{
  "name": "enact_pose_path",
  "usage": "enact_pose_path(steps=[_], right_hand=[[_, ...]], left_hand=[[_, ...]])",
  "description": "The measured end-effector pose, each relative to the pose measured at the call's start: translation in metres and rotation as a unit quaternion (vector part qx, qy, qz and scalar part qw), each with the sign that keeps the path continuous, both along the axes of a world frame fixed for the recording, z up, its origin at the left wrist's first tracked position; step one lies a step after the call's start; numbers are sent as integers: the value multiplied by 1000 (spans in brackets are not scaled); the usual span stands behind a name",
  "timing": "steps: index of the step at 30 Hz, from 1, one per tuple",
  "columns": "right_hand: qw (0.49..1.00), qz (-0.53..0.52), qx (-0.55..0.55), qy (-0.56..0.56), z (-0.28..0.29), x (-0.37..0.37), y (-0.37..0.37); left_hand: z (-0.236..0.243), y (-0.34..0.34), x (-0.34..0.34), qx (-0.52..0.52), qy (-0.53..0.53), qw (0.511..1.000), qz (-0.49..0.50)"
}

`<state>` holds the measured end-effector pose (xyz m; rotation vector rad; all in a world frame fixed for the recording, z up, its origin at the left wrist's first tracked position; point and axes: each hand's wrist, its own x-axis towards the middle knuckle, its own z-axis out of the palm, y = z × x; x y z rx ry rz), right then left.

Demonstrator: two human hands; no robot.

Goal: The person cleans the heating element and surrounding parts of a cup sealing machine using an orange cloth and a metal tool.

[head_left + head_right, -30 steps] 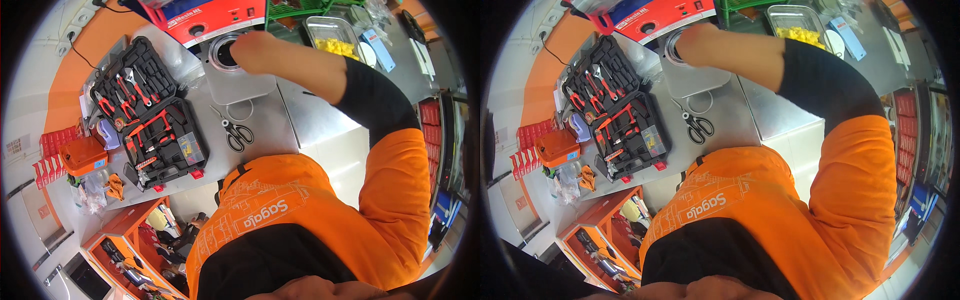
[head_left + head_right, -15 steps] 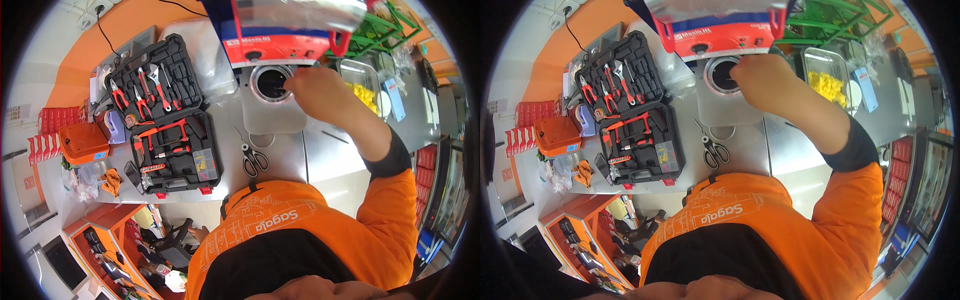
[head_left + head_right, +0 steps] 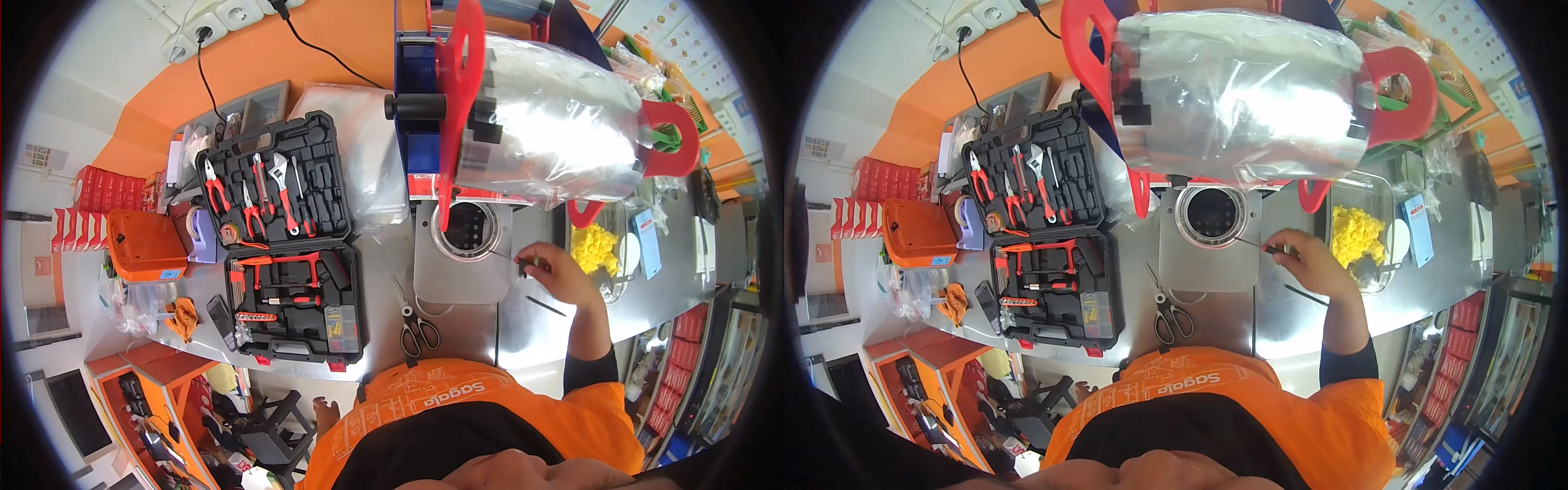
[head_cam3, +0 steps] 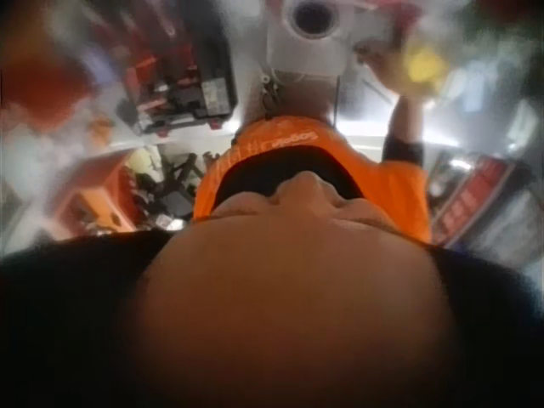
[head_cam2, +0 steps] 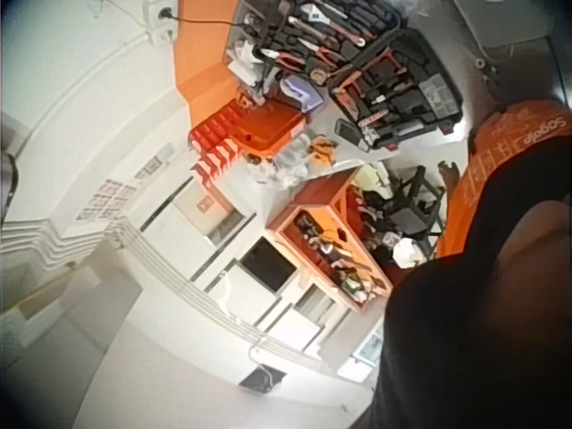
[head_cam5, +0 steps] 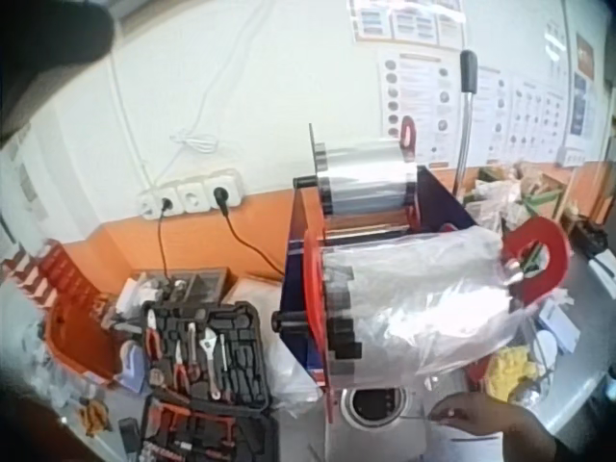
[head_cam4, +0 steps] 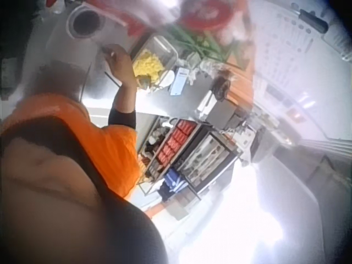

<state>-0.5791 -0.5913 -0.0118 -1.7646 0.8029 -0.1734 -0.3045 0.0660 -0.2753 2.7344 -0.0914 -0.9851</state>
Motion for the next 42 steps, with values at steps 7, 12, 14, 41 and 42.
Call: enact_pose_path(steps=[7, 12, 14, 41, 42], right_hand=[[999, -23, -7, 27, 7, -16, 41], [979, -36, 194, -56, 31, -7, 79], [951, 0, 289, -110, 41, 3, 98], [965, 249, -66, -41, 18, 135, 258], [970, 231, -75, -27, 21, 139, 256]], left_hand=[[34, -43, 23, -14, -148, 989, -11], [104, -126, 58, -198, -355, 914, -12], [142, -172, 62, -288, -357, 887, -57], [254, -126, 68, -309, -266, 912, -49], [241, -108, 95, -299, -295, 907, -6]])
